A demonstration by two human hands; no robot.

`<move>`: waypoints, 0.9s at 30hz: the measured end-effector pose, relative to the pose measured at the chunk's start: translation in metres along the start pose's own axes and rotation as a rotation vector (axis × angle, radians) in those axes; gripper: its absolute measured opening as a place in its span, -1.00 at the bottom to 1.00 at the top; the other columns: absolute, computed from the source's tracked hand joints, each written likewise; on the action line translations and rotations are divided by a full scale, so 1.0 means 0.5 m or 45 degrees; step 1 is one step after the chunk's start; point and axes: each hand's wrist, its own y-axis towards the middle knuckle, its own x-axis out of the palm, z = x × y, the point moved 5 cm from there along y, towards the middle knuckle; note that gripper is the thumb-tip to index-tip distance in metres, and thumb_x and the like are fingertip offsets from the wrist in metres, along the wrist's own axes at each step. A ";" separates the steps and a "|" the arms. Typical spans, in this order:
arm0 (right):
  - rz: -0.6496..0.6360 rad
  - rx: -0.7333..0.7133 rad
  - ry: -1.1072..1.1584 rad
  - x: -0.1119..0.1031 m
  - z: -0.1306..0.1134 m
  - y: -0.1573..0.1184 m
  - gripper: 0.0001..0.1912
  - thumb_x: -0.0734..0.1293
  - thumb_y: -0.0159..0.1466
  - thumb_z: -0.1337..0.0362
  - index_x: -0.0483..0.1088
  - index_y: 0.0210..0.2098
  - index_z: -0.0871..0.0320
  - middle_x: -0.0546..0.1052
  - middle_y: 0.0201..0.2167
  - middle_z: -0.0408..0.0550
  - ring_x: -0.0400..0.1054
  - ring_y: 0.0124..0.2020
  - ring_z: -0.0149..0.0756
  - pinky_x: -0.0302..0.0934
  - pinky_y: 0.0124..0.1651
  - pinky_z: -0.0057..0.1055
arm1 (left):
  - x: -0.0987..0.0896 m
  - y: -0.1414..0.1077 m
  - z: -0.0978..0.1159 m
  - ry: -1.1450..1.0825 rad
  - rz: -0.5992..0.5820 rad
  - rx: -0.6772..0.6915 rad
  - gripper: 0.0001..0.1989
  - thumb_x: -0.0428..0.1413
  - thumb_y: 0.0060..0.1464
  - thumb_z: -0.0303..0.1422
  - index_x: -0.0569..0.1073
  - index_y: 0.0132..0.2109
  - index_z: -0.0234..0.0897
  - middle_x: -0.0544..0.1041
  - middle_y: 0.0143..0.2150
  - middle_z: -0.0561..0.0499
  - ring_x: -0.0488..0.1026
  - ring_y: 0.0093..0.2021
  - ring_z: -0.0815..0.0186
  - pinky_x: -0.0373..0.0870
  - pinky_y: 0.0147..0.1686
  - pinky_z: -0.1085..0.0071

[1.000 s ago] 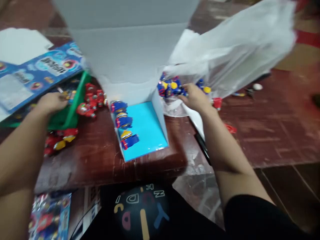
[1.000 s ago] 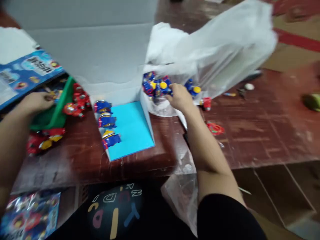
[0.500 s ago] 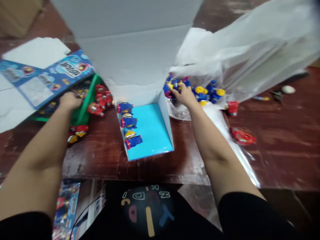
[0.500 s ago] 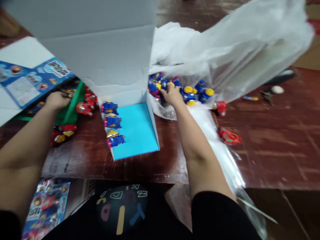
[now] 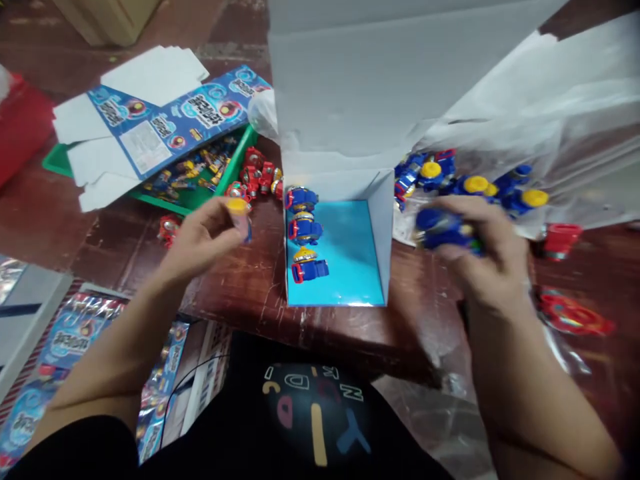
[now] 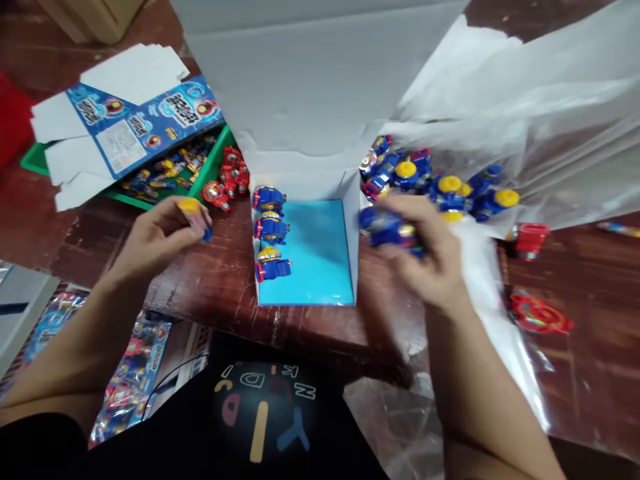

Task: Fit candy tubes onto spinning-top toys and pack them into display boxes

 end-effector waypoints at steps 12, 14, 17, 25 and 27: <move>-0.475 -0.534 -0.135 0.135 -0.206 0.031 -0.54 0.33 0.39 0.08 0.30 0.21 0.10 0.44 -0.06 0.06 0.41 -0.13 -0.19 0.42 -0.25 -0.30 | 0.148 -0.090 0.139 0.177 -0.541 0.419 -0.82 0.12 0.45 -0.37 0.48 0.10 -0.32 0.49 -0.13 -0.02 0.46 -0.16 0.37 0.42 -0.13 0.49; -0.502 -0.502 -0.110 0.134 -0.211 0.022 -0.55 0.37 0.36 0.11 0.32 0.18 0.11 0.46 -0.07 0.06 0.41 -0.13 -0.19 0.38 -0.27 -0.32 | 0.153 -0.101 0.147 0.328 -0.470 0.521 -0.81 0.11 0.45 -0.37 0.47 0.11 -0.34 0.49 -0.11 -0.05 0.47 -0.15 0.34 0.44 -0.13 0.46; -0.683 -0.157 0.283 0.144 -0.201 0.009 -0.64 0.39 0.36 0.14 0.37 0.07 0.14 0.50 -0.15 -0.03 0.40 -0.24 -0.32 0.35 -0.26 -0.39 | 0.160 -0.118 0.170 0.603 -0.337 0.826 -0.77 0.07 0.47 -0.35 0.44 0.15 -0.37 0.52 -0.13 -0.09 0.47 -0.20 0.28 0.45 -0.21 0.37; -0.737 0.253 0.490 0.099 -0.178 -0.023 0.23 0.61 0.14 -0.18 -0.09 0.59 -0.25 0.22 0.48 0.13 0.47 0.21 0.06 0.55 0.08 -0.05 | 0.155 -0.100 0.144 0.516 -0.326 0.618 -0.74 0.10 0.45 -0.30 0.48 0.19 -0.22 0.55 -0.05 -0.13 0.53 -0.09 0.20 0.54 -0.09 0.31; -0.795 0.251 0.424 0.104 -0.177 -0.037 0.33 0.66 0.10 -0.10 -0.19 0.60 -0.33 0.17 0.53 0.12 0.50 0.20 0.08 0.59 0.07 0.00 | 0.156 -0.093 0.136 0.456 -0.367 0.564 -0.73 0.12 0.44 -0.30 0.48 0.19 -0.24 0.54 -0.04 -0.13 0.52 -0.08 0.21 0.55 -0.05 0.32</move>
